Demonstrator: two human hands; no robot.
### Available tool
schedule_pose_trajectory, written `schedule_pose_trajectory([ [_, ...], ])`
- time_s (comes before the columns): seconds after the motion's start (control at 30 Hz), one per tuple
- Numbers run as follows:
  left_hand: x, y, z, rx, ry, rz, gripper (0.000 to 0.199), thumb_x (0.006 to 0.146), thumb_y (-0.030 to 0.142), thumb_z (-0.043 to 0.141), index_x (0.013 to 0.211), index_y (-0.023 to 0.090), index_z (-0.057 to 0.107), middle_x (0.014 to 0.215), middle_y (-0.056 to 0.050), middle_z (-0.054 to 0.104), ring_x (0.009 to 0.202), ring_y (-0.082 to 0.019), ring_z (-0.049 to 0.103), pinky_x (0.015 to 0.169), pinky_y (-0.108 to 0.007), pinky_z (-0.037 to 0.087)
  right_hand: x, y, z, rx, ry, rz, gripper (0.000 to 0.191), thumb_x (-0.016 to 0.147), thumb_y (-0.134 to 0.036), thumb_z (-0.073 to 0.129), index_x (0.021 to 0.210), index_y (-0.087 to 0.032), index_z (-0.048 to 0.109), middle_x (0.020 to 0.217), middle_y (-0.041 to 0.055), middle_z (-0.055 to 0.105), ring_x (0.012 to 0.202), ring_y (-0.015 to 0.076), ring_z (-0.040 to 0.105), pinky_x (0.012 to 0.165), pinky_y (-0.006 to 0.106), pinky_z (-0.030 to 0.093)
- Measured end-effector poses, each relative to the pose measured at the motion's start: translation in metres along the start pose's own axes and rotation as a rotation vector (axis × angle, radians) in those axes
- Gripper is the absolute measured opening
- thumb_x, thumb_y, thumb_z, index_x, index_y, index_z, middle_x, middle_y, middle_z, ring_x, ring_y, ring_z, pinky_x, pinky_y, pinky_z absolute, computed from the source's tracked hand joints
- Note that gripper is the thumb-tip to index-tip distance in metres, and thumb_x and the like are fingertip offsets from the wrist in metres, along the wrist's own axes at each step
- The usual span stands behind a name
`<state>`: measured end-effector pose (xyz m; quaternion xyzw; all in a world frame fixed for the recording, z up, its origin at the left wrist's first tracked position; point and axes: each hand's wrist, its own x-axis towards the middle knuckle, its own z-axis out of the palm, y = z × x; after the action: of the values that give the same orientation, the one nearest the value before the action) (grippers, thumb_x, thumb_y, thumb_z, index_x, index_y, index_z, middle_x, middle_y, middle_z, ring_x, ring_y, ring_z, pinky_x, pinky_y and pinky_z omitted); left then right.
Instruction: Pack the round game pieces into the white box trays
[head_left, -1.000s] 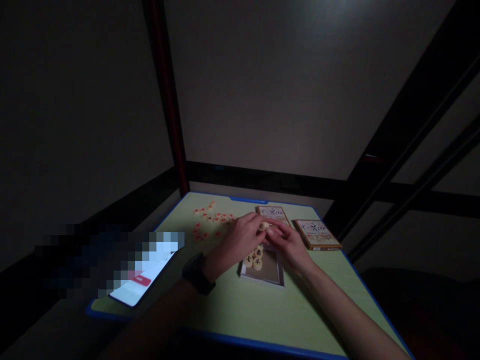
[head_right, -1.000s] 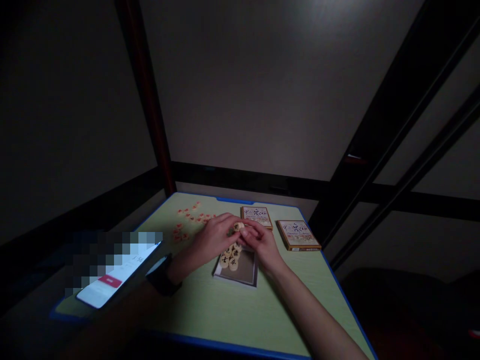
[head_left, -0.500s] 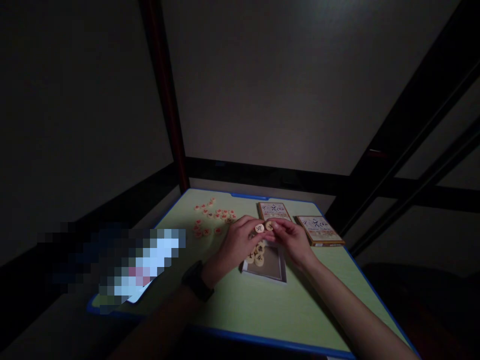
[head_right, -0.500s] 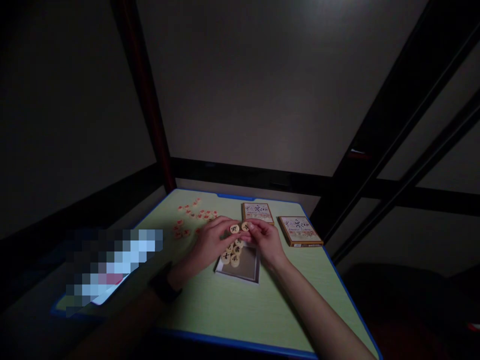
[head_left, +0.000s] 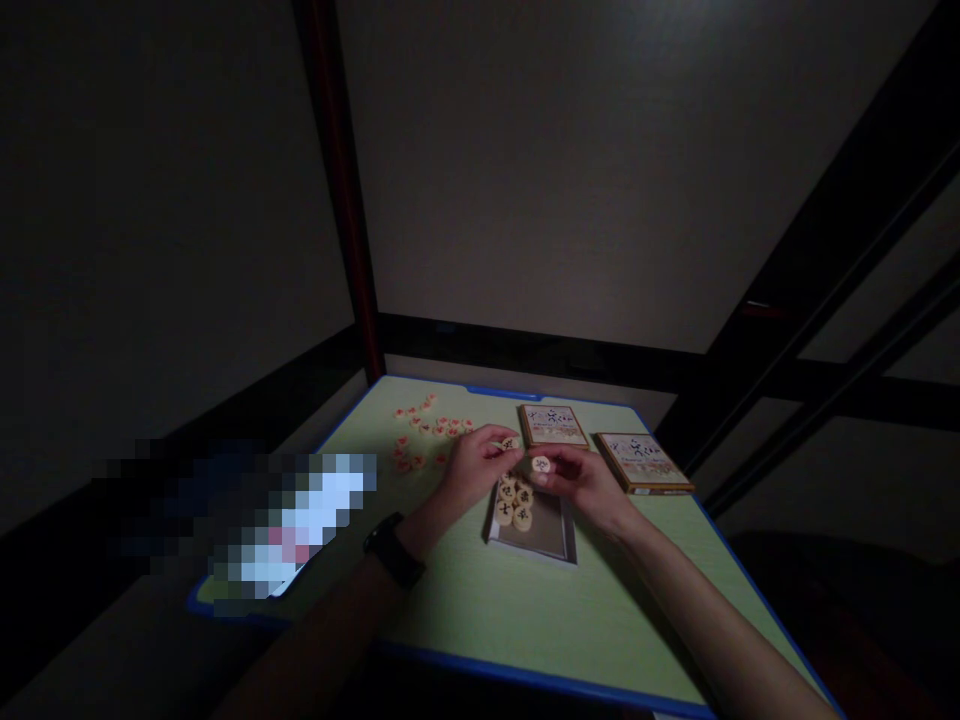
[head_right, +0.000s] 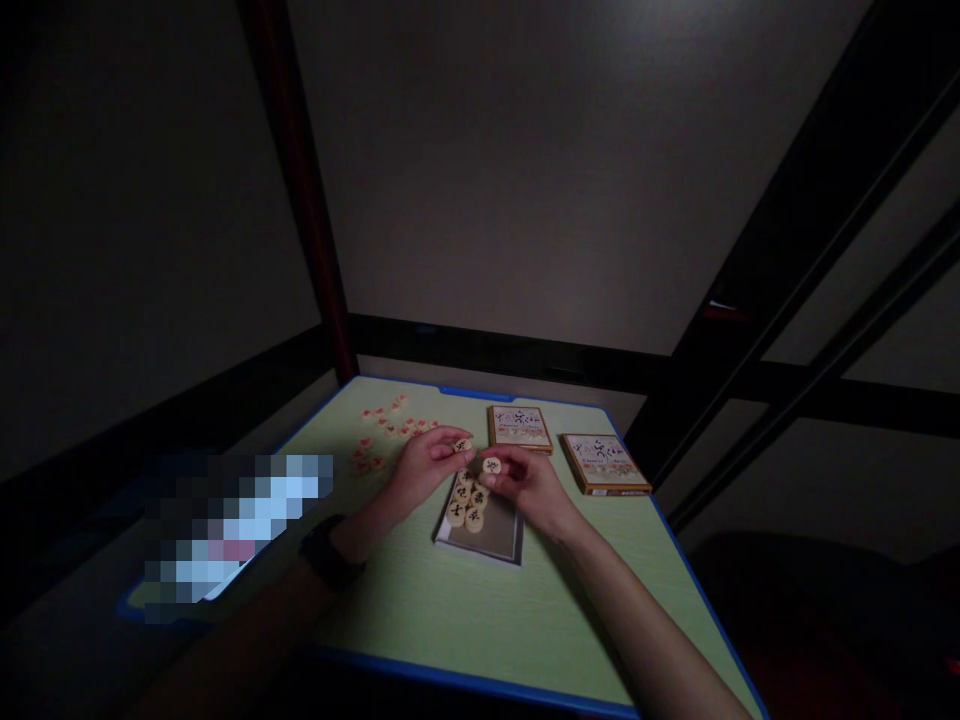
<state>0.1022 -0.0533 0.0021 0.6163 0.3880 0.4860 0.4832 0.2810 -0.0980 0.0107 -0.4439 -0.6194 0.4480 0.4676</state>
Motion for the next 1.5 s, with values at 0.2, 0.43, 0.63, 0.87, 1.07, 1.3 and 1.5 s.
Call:
schedule_pose_trajectory([
  [0.2, 0.001, -0.007, 0.002, 0.126, 0.016, 0.030, 0.008, 0.079, 0.013, 0.066, 0.086, 0.014, 0.068, 0.089, -0.007, 0.073, 0.081, -0.015, 0.068, 0.074, -0.026, 0.056, -0.010, -0.009, 0.004, -0.267, -0.207, -0.081, 0.023, 0.082, -0.033, 0.067, 0.100, -0.019, 0.066, 0.083, 0.0029, 0.069, 0.073, 0.0164, 0.061, 0.067, 0.028, 0.048],
  [0.43, 0.001, -0.011, 0.001, 0.178, -0.005, 0.020, 0.007, 0.081, 0.015, 0.063, 0.086, 0.013, 0.068, 0.085, -0.006, 0.072, 0.076, -0.014, 0.067, 0.068, -0.024, 0.054, -0.014, -0.015, 0.003, -0.229, -0.303, -0.044, 0.010, 0.084, -0.025, 0.061, 0.091, -0.018, 0.064, 0.077, 0.0012, 0.067, 0.069, 0.0144, 0.060, 0.063, 0.025, 0.046],
  [0.63, 0.006, -0.014, -0.006, 0.262, 0.019, 0.001, 0.008, 0.081, 0.019, 0.062, 0.084, 0.014, 0.068, 0.082, -0.005, 0.072, 0.077, -0.015, 0.066, 0.067, -0.023, 0.052, -0.017, -0.019, 0.008, -0.326, -0.356, -0.095, 0.011, 0.079, -0.017, 0.065, 0.088, -0.018, 0.070, 0.080, 0.0027, 0.068, 0.072, 0.0160, 0.062, 0.065, 0.026, 0.048],
  [0.87, 0.004, -0.010, -0.014, 0.591, -0.040, -0.079, 0.030, 0.087, 0.039, 0.055, 0.067, 0.018, 0.061, 0.062, -0.001, 0.065, 0.060, -0.014, 0.060, 0.053, -0.022, 0.041, -0.021, -0.019, 0.013, -0.757, -0.366, -0.455, 0.026, 0.076, -0.007, 0.070, 0.095, -0.024, 0.076, 0.099, 0.0062, 0.062, 0.095, 0.0207, 0.056, 0.083, 0.033, 0.047],
  [1.07, -0.007, 0.001, -0.008, 0.582, -0.072, -0.210, 0.029, 0.089, 0.046, 0.053, 0.075, 0.020, 0.055, 0.056, 0.002, 0.063, 0.051, -0.014, 0.060, 0.049, -0.021, 0.039, -0.019, -0.017, 0.020, -0.860, -0.391, -0.504, 0.018, 0.079, -0.017, 0.075, 0.093, -0.029, 0.078, 0.088, 0.0035, 0.059, 0.086, 0.0187, 0.051, 0.078, 0.030, 0.042],
  [1.3, -0.014, 0.008, -0.005, 0.570, -0.130, -0.246, 0.031, 0.092, 0.049, 0.046, 0.077, 0.021, 0.049, 0.049, 0.005, 0.054, 0.040, -0.014, 0.057, 0.040, -0.021, 0.034, -0.015, -0.014, 0.022, -0.817, -0.437, -0.513, 0.018, 0.083, -0.023, 0.073, 0.100, -0.027, 0.077, 0.092, 0.0042, 0.066, 0.089, 0.0188, 0.053, 0.080, 0.031, 0.042],
  [1.5, -0.013, 0.013, -0.006, 0.593, -0.125, -0.264, 0.031, 0.091, 0.049, 0.047, 0.077, 0.022, 0.050, 0.048, 0.005, 0.054, 0.043, -0.015, 0.058, 0.044, -0.022, 0.037, -0.017, -0.013, 0.022, -0.809, -0.418, -0.511, 0.024, 0.081, -0.020, 0.074, 0.104, -0.026, 0.075, 0.097, 0.0044, 0.068, 0.091, 0.0192, 0.056, 0.081, 0.031, 0.043],
])
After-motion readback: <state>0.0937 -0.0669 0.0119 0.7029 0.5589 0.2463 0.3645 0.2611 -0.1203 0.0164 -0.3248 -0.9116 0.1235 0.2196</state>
